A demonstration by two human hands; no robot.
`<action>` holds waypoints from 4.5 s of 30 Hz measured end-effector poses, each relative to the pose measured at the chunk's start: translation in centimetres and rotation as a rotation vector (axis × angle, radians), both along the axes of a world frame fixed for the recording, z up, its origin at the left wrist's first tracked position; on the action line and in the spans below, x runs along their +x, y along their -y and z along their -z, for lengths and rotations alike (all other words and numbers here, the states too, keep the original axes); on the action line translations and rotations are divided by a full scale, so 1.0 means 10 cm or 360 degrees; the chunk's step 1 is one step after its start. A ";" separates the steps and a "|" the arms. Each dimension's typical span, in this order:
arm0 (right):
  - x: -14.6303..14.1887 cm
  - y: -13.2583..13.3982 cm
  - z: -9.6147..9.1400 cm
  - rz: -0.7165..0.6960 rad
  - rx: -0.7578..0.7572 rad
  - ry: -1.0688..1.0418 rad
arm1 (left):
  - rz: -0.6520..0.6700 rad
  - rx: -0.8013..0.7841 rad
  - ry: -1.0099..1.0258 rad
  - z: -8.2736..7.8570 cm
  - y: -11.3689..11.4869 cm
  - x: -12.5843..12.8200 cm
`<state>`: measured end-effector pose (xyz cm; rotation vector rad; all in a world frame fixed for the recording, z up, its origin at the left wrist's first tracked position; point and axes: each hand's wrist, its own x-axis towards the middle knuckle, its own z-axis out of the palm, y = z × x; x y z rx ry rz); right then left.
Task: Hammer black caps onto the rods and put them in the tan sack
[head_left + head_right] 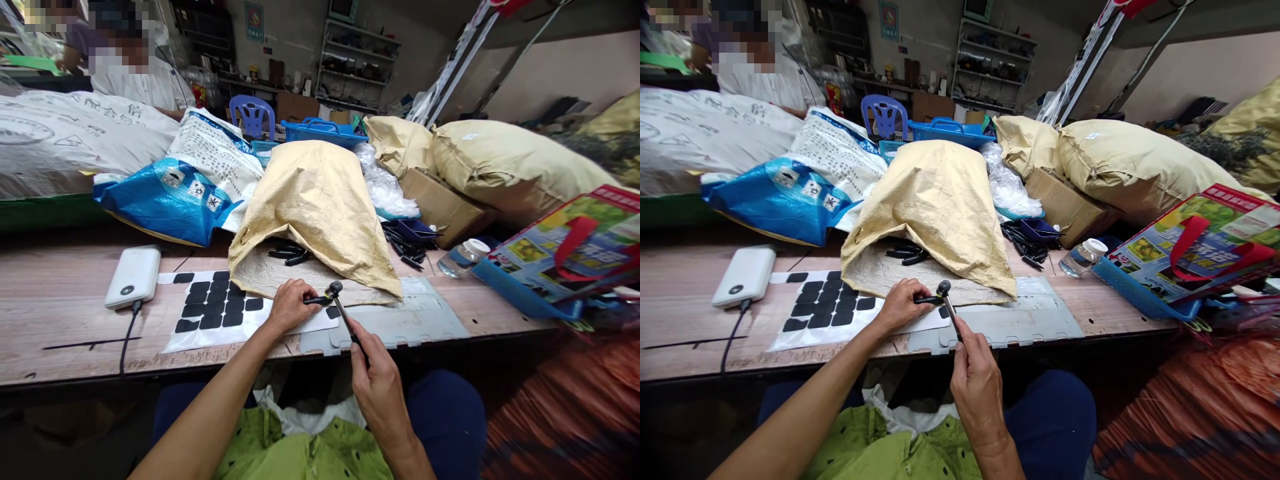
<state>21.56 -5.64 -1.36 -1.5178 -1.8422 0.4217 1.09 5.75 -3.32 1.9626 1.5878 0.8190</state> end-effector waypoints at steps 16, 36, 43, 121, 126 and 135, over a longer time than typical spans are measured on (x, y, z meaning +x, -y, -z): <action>0.17 -0.20 -0.04 0.0311 0.0113 0.0358 | 0.0005 0.0050 0.0020 -0.02 0.02 -0.01; -0.25 -0.79 0.10 -0.0297 -0.0326 -0.0575 | 0.0344 0.0122 0.0445 0.03 0.04 -0.14; -0.25 -0.89 0.18 -0.0404 -0.0395 -0.0658 | 0.0374 0.0195 0.0455 0.04 0.06 -0.13; -0.58 -0.68 0.18 -0.0002 0.0099 -0.0358 | 0.0556 0.0337 0.0461 -0.01 0.15 -0.11; -0.56 -0.66 0.11 -0.0060 0.0060 -0.0365 | 0.0538 0.0304 0.0484 -0.02 0.15 -0.11; -0.55 -0.66 0.13 -0.0063 0.0053 -0.0390 | 0.0489 0.0248 0.0530 -0.05 0.17 -0.13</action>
